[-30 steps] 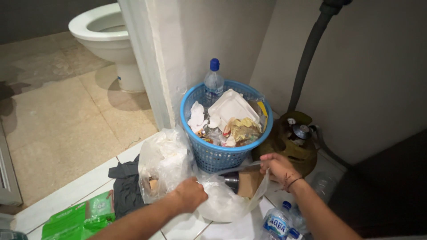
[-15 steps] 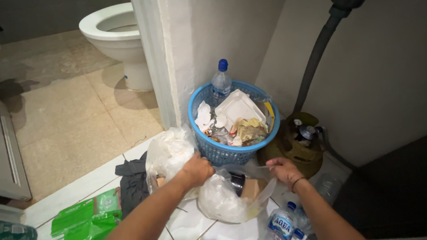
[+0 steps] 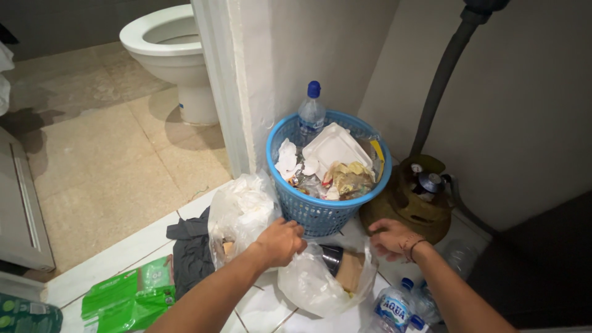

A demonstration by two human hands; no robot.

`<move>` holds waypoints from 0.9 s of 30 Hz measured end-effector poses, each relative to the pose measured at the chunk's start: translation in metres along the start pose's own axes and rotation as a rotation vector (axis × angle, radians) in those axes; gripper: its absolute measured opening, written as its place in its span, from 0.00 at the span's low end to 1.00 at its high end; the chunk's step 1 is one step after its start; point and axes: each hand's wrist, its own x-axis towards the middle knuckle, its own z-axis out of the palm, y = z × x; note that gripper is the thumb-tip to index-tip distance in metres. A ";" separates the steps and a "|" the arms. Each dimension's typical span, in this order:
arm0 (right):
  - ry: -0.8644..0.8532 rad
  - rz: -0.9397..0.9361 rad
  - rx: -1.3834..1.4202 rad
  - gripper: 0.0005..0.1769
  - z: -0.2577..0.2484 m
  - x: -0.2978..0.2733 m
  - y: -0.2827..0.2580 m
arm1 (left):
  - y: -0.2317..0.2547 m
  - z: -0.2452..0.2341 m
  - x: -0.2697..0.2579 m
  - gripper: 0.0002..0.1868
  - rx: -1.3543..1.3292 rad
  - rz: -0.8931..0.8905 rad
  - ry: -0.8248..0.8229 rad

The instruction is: Sort various pieces of waste and recyclables into separate plastic bags.

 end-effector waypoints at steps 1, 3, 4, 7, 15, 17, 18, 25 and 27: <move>-0.001 0.001 -0.001 0.28 0.000 -0.002 -0.002 | 0.000 -0.001 0.000 0.09 -0.001 0.000 -0.001; -0.023 -0.062 -0.049 0.27 -0.001 -0.007 -0.004 | 0.002 0.000 -0.001 0.10 -0.032 -0.030 -0.029; -0.027 -0.059 -0.050 0.27 0.000 -0.010 -0.006 | 0.002 0.001 -0.002 0.10 -0.036 -0.031 -0.033; -0.031 -0.030 -0.053 0.26 0.002 -0.017 -0.010 | 0.003 -0.008 -0.006 0.11 -0.031 -0.021 0.006; 0.033 -0.194 0.217 0.15 -0.026 0.047 0.013 | 0.002 -0.044 -0.001 0.28 -0.077 -0.157 0.284; 0.174 -0.255 0.126 0.12 -0.034 0.018 -0.011 | 0.002 -0.055 0.002 0.29 -0.070 -0.139 0.458; 0.312 -0.316 0.035 0.11 -0.037 0.004 -0.021 | 0.003 -0.060 0.003 0.30 -0.062 -0.118 0.630; 0.680 -0.709 0.007 0.12 -0.034 0.003 -0.045 | 0.000 -0.074 0.020 0.34 -0.021 -0.190 0.552; 0.734 -0.761 -0.061 0.11 -0.029 -0.008 -0.062 | -0.006 -0.066 0.029 0.29 -0.044 -0.290 0.418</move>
